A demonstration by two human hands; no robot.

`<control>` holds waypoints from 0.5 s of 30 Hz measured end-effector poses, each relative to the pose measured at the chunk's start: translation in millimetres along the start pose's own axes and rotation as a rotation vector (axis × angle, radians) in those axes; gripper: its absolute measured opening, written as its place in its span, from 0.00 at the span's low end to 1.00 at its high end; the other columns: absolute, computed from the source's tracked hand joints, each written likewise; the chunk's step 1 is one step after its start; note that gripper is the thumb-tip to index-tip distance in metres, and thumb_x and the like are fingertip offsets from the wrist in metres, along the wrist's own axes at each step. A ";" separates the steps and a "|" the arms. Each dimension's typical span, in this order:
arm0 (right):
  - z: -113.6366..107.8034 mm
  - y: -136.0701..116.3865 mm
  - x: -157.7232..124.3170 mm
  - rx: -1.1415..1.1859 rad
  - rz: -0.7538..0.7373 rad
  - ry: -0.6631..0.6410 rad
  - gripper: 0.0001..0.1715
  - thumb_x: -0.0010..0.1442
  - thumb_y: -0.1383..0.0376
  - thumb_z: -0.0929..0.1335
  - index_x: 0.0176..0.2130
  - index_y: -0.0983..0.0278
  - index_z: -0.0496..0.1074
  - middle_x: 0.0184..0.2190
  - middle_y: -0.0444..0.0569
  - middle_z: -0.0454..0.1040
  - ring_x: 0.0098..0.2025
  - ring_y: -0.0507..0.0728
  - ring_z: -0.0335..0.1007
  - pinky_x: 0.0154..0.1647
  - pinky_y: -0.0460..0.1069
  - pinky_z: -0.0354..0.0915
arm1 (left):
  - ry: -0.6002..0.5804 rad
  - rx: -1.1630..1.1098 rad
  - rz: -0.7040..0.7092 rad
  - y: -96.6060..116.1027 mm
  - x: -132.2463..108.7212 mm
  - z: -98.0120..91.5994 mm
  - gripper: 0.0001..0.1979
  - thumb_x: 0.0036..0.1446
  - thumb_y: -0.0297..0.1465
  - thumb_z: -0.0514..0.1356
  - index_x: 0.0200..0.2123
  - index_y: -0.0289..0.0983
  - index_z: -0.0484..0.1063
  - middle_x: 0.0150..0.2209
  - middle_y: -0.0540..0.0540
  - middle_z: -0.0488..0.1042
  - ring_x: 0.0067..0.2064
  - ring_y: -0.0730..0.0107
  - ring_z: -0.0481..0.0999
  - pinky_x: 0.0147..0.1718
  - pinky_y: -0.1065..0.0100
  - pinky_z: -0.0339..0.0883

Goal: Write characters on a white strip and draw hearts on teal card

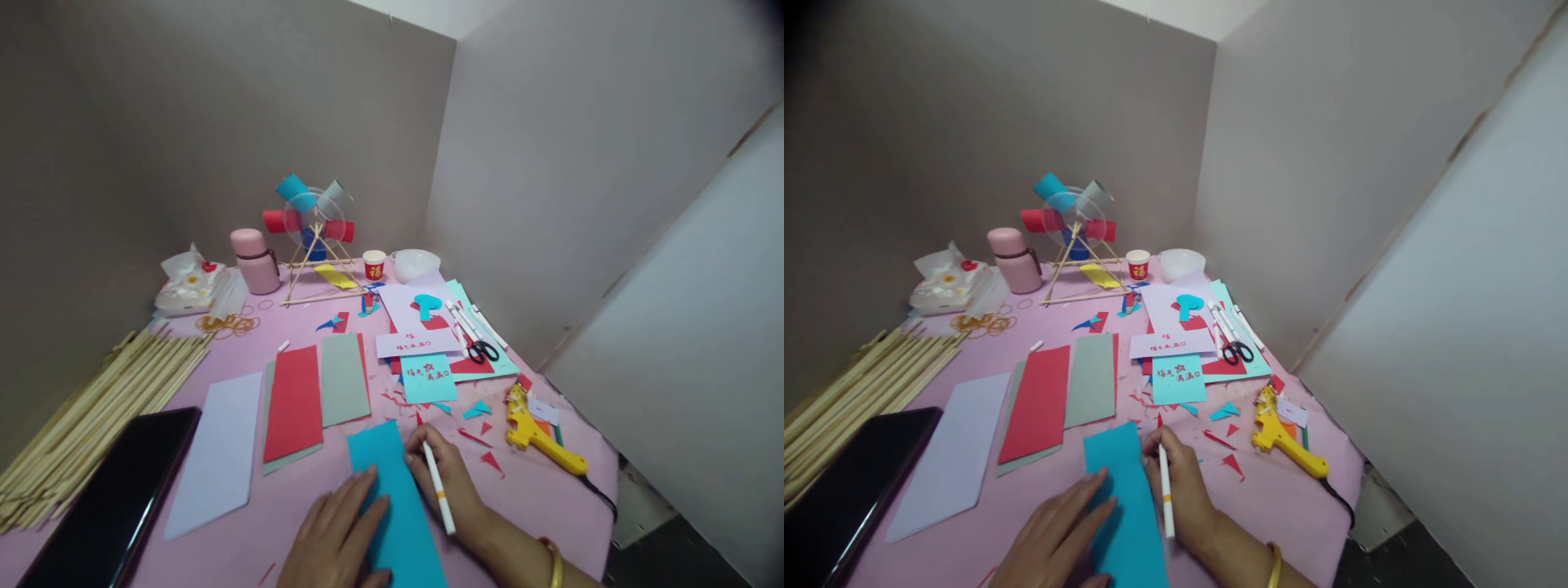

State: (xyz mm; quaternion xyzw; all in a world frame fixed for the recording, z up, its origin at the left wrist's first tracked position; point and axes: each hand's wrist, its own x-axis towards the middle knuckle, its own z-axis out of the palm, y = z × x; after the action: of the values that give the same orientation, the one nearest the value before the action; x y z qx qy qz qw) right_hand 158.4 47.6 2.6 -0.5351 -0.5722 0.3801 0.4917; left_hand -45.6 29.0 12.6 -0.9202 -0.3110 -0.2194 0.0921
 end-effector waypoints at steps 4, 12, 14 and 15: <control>-2.4 1.0 -1.6 -0.037 0.004 -0.032 0.04 0.53 0.69 0.64 0.27 0.61 0.62 0.22 0.40 0.64 0.24 0.51 0.60 0.26 0.45 0.58 | -0.122 0.128 0.027 -1.1 -2.9 10.0 0.39 0.48 0.48 0.61 0.60 0.38 0.55 0.59 0.38 0.63 0.55 0.52 0.68 0.44 0.57 0.68; -4.6 3.4 -4.5 -0.029 0.100 -0.107 0.06 0.55 0.64 0.66 0.30 0.61 0.62 0.21 0.39 0.64 0.22 0.51 0.60 0.23 0.44 0.58 | -0.123 0.000 -0.018 -1.2 -19.1 29.2 0.42 0.49 0.49 0.59 0.63 0.39 0.49 0.62 0.38 0.57 0.58 0.50 0.64 0.48 0.54 0.65; -5.3 2.9 -4.9 -0.002 0.123 -0.110 0.08 0.55 0.63 0.66 0.30 0.61 0.61 0.21 0.39 0.63 0.22 0.50 0.58 0.23 0.44 0.57 | -0.067 -0.097 -0.099 1.3 -20.1 28.8 0.39 0.52 0.47 0.57 0.63 0.41 0.48 0.63 0.37 0.55 0.59 0.50 0.61 0.50 0.53 0.64; -5.4 2.5 -5.2 0.010 0.122 -0.112 0.08 0.55 0.62 0.66 0.30 0.61 0.61 0.21 0.39 0.62 0.22 0.50 0.57 0.23 0.44 0.56 | -0.048 -0.162 -0.180 3.0 -18.5 25.8 0.36 0.54 0.44 0.57 0.63 0.42 0.48 0.64 0.37 0.53 0.61 0.50 0.59 0.51 0.52 0.63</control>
State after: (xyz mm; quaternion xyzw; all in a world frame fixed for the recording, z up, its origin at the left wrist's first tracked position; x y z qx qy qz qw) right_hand 164.0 42.3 0.7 -0.5446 -0.5632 0.4414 0.4375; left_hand -48.0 24.7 -18.8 -0.8979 -0.3758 -0.2291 -0.0103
